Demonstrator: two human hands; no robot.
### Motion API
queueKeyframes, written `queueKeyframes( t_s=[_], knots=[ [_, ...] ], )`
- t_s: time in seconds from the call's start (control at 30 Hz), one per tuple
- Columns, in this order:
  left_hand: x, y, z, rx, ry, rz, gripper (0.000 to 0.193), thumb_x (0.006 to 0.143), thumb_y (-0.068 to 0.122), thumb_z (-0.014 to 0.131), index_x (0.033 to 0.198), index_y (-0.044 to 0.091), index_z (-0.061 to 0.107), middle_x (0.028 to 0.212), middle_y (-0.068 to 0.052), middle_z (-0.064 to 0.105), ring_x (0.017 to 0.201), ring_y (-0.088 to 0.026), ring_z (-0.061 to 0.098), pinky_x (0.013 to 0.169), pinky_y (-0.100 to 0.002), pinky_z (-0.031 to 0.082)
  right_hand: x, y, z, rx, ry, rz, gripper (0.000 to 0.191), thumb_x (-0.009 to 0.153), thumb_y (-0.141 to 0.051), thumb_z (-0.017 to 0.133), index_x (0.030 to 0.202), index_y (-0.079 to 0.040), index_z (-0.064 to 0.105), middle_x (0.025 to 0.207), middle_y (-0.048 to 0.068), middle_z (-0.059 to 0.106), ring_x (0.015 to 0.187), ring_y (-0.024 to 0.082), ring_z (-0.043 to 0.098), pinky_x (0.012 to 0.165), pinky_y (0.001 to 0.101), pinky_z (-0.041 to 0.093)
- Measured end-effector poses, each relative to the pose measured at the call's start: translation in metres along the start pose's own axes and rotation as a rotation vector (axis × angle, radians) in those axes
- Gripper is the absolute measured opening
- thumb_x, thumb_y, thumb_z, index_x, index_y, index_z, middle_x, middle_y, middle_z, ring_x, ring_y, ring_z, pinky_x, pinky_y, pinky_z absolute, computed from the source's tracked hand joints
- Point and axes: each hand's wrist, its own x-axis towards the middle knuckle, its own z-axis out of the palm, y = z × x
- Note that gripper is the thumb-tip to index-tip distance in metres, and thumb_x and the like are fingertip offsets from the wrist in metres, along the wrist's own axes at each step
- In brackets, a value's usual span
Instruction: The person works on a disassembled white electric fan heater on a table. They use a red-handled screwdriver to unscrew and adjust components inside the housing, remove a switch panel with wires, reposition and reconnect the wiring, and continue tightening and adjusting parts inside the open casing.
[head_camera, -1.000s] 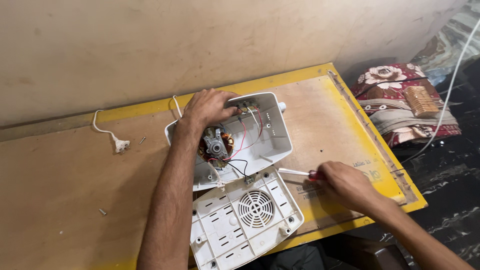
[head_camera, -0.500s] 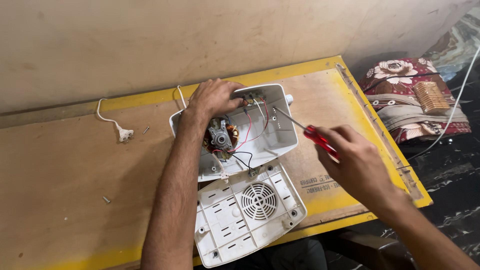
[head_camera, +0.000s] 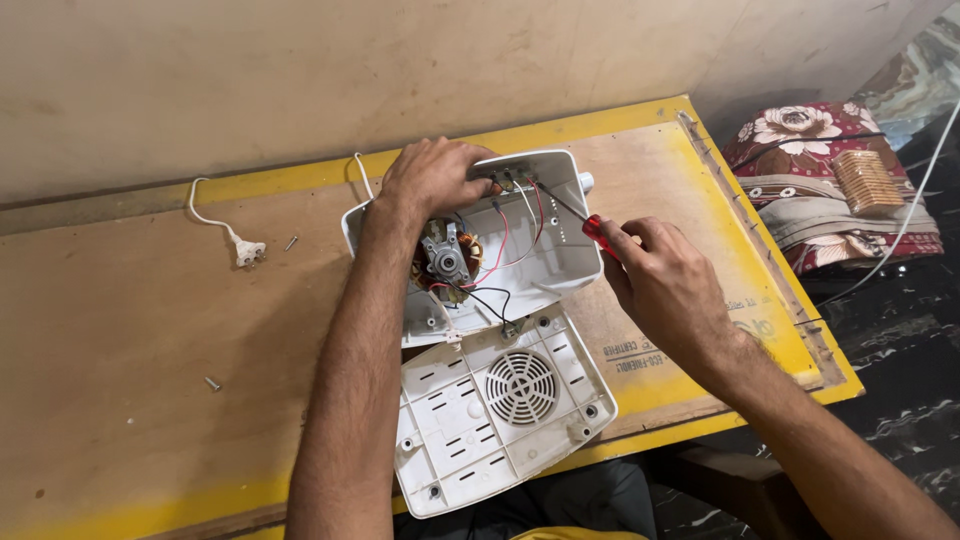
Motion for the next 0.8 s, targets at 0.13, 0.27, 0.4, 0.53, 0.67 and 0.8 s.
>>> queueKeyframes(
  t_s=[0.13,0.27,0.4,0.53,0.67,0.8],
  knots=[
    [0.0,0.0,0.0,0.005,-0.002,0.004,0.043,0.082,0.046,0.075,0.123,0.034,0.074,0.106,-0.01,0.076,0.099,-0.033,0.072,0.091,-0.049,0.056,0.001,-0.002,-0.002,0.004,-0.01,0.006,0.036,0.093,-0.013,0.071,0.127,-0.005,0.068,0.104,0.016,0.068,0.093,0.031,0.069,0.077,0.0432,0.058],
    [0.0,0.001,-0.001,-0.002,-0.011,-0.007,0.042,0.081,0.046,0.075,0.122,0.035,0.074,0.107,-0.01,0.077,0.1,-0.032,0.072,0.091,-0.049,0.056,0.0,-0.002,-0.003,0.01,-0.023,0.012,0.037,0.091,-0.012,0.071,0.127,-0.004,0.068,0.103,0.016,0.068,0.091,0.031,0.069,0.076,0.0437,0.058],
    [0.0,0.002,-0.002,0.003,-0.004,0.006,0.043,0.082,0.051,0.076,0.121,0.033,0.074,0.106,-0.01,0.076,0.101,-0.032,0.071,0.091,-0.05,0.055,0.001,-0.002,0.0,-0.019,-0.011,-0.016,0.037,0.092,-0.013,0.071,0.127,-0.002,0.067,0.104,0.017,0.068,0.093,0.031,0.07,0.077,0.042,0.059],
    [0.0,0.001,-0.002,0.0,-0.01,0.001,0.041,0.082,0.047,0.075,0.122,0.035,0.074,0.108,-0.009,0.077,0.101,-0.032,0.071,0.092,-0.049,0.055,0.003,-0.004,0.003,-0.066,-0.017,-0.033,0.035,0.095,-0.014,0.07,0.127,-0.002,0.067,0.103,0.017,0.07,0.09,0.028,0.07,0.07,0.0404,0.061],
    [0.0,0.001,-0.001,0.005,-0.012,-0.002,0.042,0.082,0.047,0.075,0.123,0.034,0.074,0.109,-0.009,0.077,0.102,-0.031,0.071,0.093,-0.049,0.055,0.006,-0.009,0.001,-0.273,0.002,-0.073,0.036,0.094,-0.01,0.068,0.13,-0.005,0.068,0.104,0.014,0.074,0.08,0.025,0.07,0.056,0.0387,0.06],
    [0.001,0.0,0.0,0.015,-0.001,0.004,0.044,0.082,0.049,0.076,0.123,0.032,0.073,0.108,-0.009,0.076,0.102,-0.031,0.071,0.094,-0.049,0.054,0.016,-0.019,0.001,-0.267,-0.079,-0.073,0.035,0.091,-0.009,0.068,0.126,-0.005,0.066,0.11,0.018,0.067,0.073,0.025,0.069,0.049,0.0366,0.06]
  ],
)
